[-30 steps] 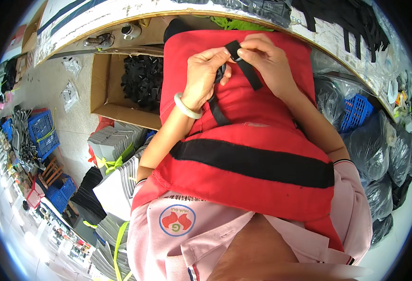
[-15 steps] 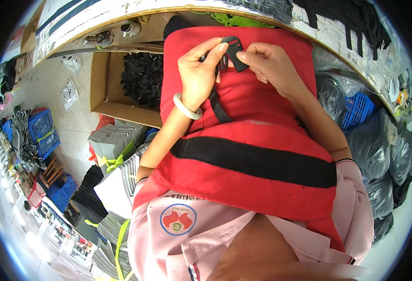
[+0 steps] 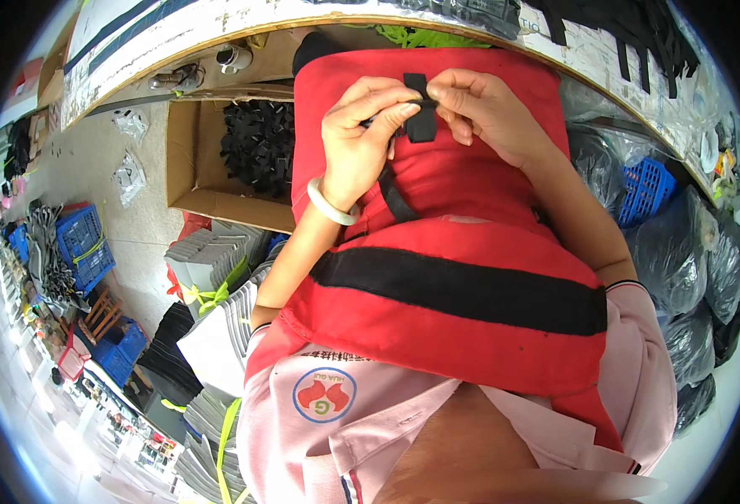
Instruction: The recorder is assembling plastic buckles onto nylon straps at a factory workstation.
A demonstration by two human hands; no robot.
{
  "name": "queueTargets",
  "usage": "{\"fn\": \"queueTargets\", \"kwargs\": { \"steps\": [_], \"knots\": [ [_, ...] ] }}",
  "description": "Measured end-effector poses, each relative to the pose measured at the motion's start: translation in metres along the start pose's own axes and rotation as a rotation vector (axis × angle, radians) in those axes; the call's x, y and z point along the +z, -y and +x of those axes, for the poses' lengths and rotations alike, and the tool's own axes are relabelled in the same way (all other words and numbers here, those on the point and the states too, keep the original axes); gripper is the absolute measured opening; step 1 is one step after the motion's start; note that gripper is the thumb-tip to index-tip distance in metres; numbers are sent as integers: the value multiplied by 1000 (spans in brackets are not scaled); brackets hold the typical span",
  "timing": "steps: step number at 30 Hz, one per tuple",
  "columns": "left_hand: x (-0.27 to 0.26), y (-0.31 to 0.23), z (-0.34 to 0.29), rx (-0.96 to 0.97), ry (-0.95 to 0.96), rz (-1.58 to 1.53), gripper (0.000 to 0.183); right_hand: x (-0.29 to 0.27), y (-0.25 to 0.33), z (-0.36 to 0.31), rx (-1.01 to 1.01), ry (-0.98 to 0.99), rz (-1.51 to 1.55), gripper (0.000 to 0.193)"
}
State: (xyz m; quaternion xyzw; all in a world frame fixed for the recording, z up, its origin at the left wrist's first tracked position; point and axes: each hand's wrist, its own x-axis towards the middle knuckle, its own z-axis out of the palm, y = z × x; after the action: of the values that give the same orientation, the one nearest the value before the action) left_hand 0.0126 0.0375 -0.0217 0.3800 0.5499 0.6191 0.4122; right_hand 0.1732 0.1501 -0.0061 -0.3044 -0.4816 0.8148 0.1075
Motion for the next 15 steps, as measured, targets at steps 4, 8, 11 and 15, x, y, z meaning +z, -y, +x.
{"fn": "queueTargets", "kwargs": {
  "steps": [4,8,11,15],
  "knots": [
    [-4,-3,-4,43,41,49,14,-3,-1,1,-58,-23,-188,24],
    [-6,-3,-6,94,96,38,13,1,-5,4,-207,-191,-288,21],
    [-5,-6,-8,24,96,-28,13,2,-6,4,-225,-195,-232,21],
    [-8,-7,-10,-21,104,-79,12,6,-8,4,-257,-181,-170,14]
  ]
}}
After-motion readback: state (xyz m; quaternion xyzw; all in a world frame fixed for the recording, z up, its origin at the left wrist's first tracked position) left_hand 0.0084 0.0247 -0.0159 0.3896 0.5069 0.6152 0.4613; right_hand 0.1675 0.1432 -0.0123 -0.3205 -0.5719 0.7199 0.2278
